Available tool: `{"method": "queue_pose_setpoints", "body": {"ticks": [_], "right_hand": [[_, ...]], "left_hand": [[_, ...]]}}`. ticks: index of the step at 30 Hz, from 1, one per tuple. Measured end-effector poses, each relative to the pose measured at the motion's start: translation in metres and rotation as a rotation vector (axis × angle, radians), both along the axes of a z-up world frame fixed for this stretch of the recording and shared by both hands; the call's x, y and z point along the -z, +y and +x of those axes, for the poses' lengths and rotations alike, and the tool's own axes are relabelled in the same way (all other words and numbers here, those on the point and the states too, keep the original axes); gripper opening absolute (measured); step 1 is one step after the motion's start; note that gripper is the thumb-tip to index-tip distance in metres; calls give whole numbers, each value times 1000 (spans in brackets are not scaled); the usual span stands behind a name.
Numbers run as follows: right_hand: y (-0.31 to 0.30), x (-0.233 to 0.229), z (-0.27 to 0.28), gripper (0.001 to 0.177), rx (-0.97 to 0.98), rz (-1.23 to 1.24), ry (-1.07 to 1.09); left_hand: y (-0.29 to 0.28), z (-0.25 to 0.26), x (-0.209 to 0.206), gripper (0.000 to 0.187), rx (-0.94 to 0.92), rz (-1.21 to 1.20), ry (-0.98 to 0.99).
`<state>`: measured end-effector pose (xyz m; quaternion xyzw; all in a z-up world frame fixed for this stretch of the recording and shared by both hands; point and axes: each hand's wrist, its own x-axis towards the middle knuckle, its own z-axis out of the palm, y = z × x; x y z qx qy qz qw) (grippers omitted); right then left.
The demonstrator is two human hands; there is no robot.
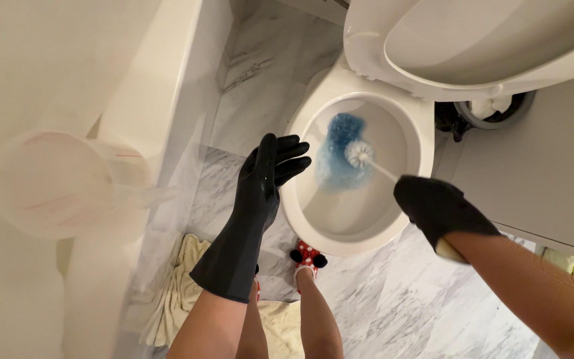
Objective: The person scrubs the inside of a toilet bowl with a brush and blue cleaner, then rinses the brush and flushes the toilet. They wipe the toilet seat, lid, and tank with a green cloth and spray cleaner.
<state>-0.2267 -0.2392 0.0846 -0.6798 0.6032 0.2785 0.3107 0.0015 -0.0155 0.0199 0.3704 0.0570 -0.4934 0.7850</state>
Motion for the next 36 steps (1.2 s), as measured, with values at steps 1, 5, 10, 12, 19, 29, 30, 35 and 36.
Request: {"method": "queue_pose_setpoints", "body": {"ticks": [1, 5, 10, 12, 19, 29, 30, 35, 36], "right_hand": [[-4, 12, 4, 42, -31, 4, -4], [-12, 82, 51, 43, -259, 9, 46], [6, 97, 77, 44, -315, 23, 77], [9, 65, 58, 44, -228, 26, 54], [-8, -24, 8, 41, 119, -66, 27], [-28, 117, 52, 36, -272, 0, 40], [-28, 128, 57, 36, -297, 4, 55], [-16, 103, 44, 34, -172, 21, -18], [-14, 84, 39, 33, -98, 15, -75]], "left_hand": [[0, 0, 1, 53, -2, -3, -4], [1, -4, 2, 53, 0, 5, 19], [7, -2, 2, 53, 0, 4, -13], [10, -4, 0, 53, -2, 10, -7], [5, -1, -5, 55, -2, -9, 12], [1, -4, 6, 55, 5, 6, -3], [2, -3, 6, 55, 3, 6, -10], [8, -7, 5, 55, 1, 0, 3], [9, -6, 2, 55, 0, 2, 2]]}}
